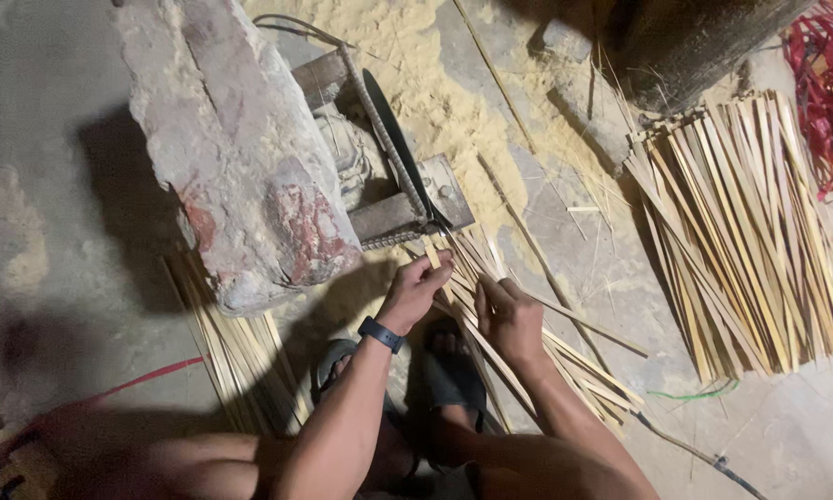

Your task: The person sits on the floor and feeds bamboo strips one at a time through a fixed blade splitter weighted with a stone to split them into thinner slats. They gather the split slats into bundles, move finished bundles aside, and continue splitting more strips.

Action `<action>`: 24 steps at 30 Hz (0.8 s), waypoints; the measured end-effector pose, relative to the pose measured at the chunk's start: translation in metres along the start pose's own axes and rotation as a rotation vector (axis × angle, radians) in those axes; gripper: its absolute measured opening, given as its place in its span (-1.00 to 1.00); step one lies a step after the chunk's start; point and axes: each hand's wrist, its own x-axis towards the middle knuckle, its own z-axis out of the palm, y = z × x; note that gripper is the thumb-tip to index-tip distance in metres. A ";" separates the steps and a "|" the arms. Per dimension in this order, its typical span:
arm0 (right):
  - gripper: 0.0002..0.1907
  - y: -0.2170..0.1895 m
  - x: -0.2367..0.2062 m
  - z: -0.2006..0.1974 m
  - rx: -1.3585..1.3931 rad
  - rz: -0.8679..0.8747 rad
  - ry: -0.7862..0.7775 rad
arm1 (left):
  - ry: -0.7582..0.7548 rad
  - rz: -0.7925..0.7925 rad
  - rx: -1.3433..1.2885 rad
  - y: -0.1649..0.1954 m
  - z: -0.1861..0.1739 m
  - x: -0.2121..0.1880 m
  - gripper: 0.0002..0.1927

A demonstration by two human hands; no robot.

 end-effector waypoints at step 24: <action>-0.83 0.018 -0.011 -0.007 0.128 0.134 -0.108 | 0.184 -0.111 -0.169 -0.011 -0.014 -0.019 -0.84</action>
